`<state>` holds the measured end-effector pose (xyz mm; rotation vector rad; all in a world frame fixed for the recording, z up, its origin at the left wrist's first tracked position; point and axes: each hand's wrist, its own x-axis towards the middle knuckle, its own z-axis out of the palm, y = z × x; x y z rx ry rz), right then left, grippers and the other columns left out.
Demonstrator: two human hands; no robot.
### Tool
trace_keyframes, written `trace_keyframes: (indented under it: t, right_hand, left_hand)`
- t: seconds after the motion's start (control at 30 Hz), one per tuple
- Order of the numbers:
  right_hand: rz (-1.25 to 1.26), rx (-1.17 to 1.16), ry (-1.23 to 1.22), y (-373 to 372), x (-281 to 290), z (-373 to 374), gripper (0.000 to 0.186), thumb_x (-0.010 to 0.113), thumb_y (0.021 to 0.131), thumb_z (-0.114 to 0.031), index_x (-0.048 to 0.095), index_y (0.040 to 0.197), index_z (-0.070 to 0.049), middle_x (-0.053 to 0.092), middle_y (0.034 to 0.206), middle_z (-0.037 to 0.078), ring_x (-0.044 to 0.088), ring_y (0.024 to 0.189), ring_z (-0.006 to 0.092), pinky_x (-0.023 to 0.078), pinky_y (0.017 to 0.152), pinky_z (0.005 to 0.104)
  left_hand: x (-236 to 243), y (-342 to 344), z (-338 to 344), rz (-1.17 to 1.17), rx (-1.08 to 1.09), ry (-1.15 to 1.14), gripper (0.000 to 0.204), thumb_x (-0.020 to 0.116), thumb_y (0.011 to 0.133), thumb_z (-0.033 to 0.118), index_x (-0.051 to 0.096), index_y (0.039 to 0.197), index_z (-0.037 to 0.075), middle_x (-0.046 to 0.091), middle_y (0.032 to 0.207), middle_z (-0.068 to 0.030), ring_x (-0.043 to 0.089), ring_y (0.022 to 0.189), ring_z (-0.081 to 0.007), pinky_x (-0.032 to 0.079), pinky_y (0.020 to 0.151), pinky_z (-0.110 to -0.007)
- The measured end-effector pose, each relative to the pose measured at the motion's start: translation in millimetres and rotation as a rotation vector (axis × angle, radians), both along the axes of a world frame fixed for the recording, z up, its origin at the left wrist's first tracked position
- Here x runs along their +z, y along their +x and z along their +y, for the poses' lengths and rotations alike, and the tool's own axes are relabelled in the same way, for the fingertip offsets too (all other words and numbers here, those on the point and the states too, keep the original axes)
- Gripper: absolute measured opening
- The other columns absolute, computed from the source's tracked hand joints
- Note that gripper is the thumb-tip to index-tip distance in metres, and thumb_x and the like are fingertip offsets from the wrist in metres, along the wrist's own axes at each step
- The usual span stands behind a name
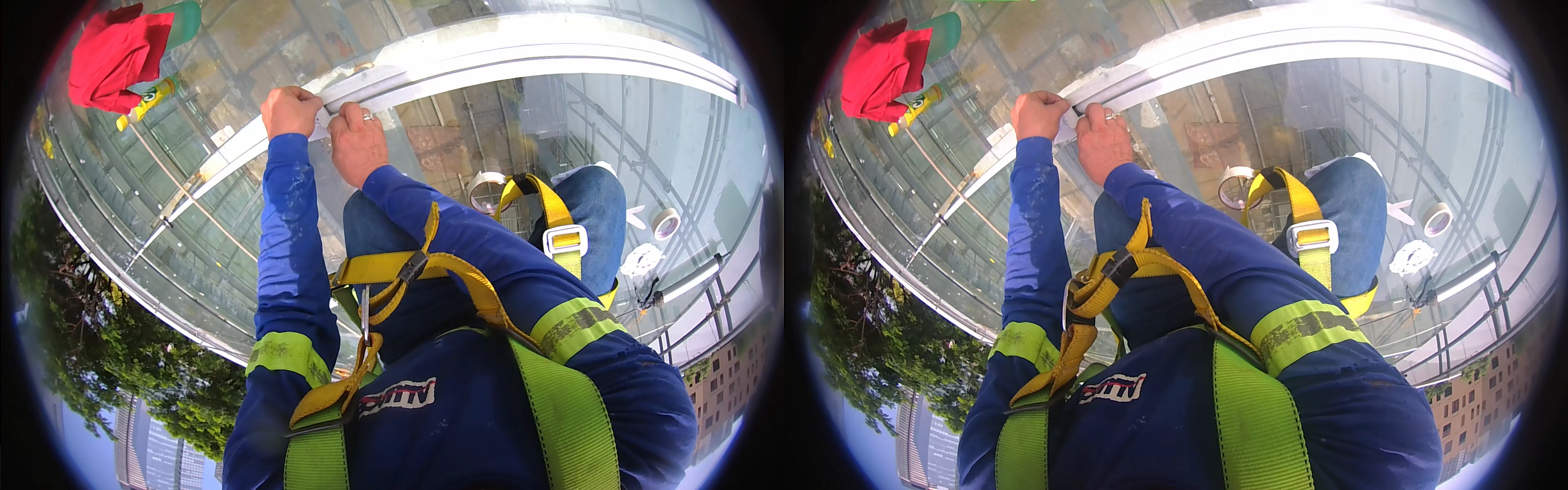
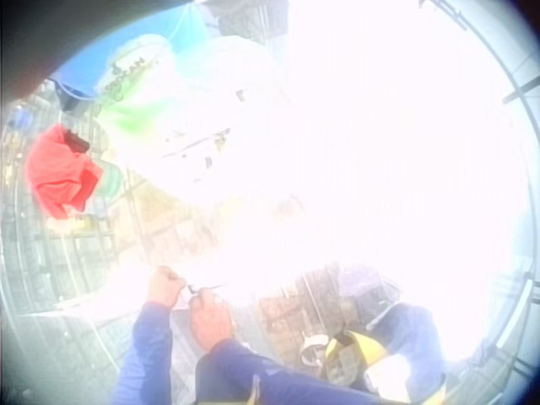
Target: The person applies masking tape along the edges of a glass joint on a transparent walkway, then picks up a sealant gun.
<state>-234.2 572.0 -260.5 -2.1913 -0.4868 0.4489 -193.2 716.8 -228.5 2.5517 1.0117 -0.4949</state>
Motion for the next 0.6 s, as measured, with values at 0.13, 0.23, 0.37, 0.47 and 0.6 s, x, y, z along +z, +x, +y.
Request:
trace_keyframes:
  t: [0.13,0.23,0.37,0.47,0.6]
  right_hand:
    - [0.007,-0.012,0.004,0,0,-1,0.013,0.065,0.078,-0.006,0.067,0.091,-0.009,0.055,0.104,0.009,0.058,0.099,0.0297,0.046,0.086,0.0435]
    - [0.009,-0.014,0.004,0,2,1,0.013,0.064,0.079,-0.006,0.067,0.091,-0.009,0.055,0.104,0.009,0.058,0.100,0.0298,0.045,0.086,0.0437]
    - [0.012,0.020,-0.004,0,2,-3,0.016,0.058,0.083,-0.012,0.066,0.095,-0.004,0.056,0.106,0.011,0.058,0.102,0.0299,0.044,0.088,0.0443]
    - [0.032,0.024,0.038,0,3,-4,0.017,0.058,0.083,-0.011,0.066,0.096,-0.004,0.056,0.107,0.012,0.058,0.103,0.0298,0.044,0.089,0.0443]
    - [-0.035,0.059,0.070,-3,-1,-13,0.017,0.063,0.082,-0.009,0.066,0.097,-0.003,0.056,0.107,0.012,0.059,0.103,0.0309,0.045,0.088,0.0452]
  left_hand:
    - [0,1,-4,0.004,0.026,-0.017,0.020,0.077,0.067,0.019,0.079,0.080,0.004,0.073,0.074,-0.0179,0.072,0.076,-0.0346,0.057,0.076,-0.039]
    - [-1,-2,-4,-0.021,0.081,-0.019,0.018,0.077,0.067,0.018,0.079,0.079,0.004,0.073,0.075,-0.0185,0.072,0.076,-0.0351,0.057,0.077,-0.040]
    - [-1,-4,-7,-0.007,0.006,0.008,0.031,0.083,0.066,0.023,0.077,0.089,0.003,0.072,0.078,-0.0125,0.070,0.075,-0.0289,0.056,0.076,-0.038]
    - [-5,-13,-13,-0.081,-0.080,0.098,0.041,0.084,0.062,0.022,0.071,0.096,0.003,0.069,0.081,-0.0122,0.069,0.078,-0.0294,0.055,0.076,-0.039]
    - [-11,-19,-20,-0.144,-0.076,0.163,0.047,0.084,0.060,0.020,0.064,0.100,0.003,0.065,0.084,-0.0126,0.066,0.080,-0.0297,0.054,0.077,-0.042]
